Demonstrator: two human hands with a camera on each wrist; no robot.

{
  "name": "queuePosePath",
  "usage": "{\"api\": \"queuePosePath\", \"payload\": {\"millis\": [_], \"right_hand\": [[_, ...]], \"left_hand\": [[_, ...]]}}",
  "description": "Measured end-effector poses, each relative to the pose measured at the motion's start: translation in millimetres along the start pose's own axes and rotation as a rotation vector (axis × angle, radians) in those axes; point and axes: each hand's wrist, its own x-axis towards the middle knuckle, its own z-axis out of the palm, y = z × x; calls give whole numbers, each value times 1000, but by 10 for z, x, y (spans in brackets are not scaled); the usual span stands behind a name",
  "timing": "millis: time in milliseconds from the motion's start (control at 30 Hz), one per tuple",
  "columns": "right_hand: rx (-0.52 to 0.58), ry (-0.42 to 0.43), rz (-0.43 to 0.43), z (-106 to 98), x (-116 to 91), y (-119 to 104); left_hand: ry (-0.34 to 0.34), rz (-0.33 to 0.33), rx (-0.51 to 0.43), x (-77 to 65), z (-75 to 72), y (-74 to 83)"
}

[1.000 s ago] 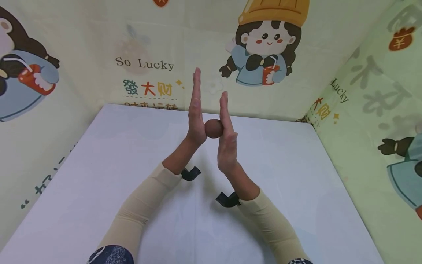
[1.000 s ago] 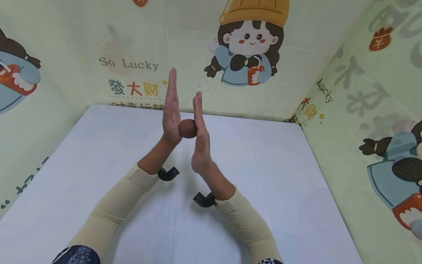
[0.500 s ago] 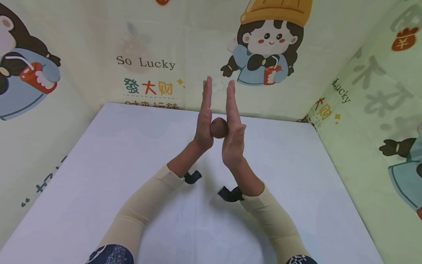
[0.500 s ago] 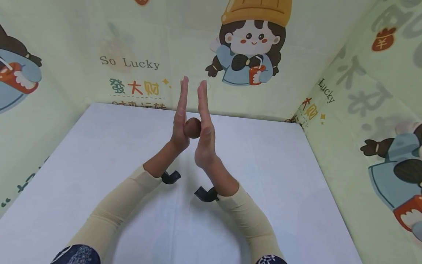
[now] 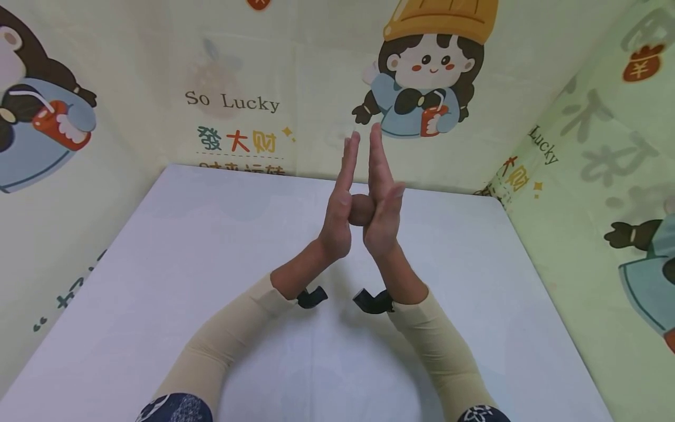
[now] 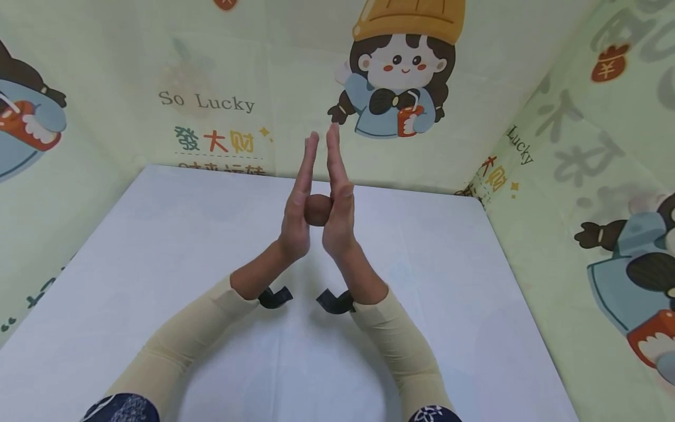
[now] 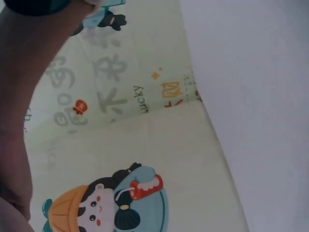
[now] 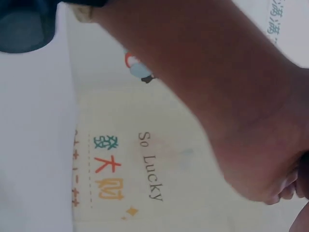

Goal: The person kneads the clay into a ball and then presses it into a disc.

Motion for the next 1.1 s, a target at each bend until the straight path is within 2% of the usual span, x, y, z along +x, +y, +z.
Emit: {"api": "queuePosePath", "payload": {"millis": [100, 333, 467, 667, 867, 1100], "right_hand": [[16, -6, -3, 1, -21, 35], [110, -40, 31, 39, -72, 82], [131, -42, 53, 74, -113, 95], [84, -46, 72, 128, -188, 105], [51, -57, 61, 167, -256, 101], [20, -80, 40, 198, -278, 60]], "left_hand": [[8, 1, -40, 47, -4, 95], [44, -71, -182, 158, -43, 231], [85, -74, -199, 220, -78, 254], [143, -53, -192, 312, -169, 226], [192, -14, -162, 342, -252, 106], [245, -49, -121, 312, -330, -46]]}}
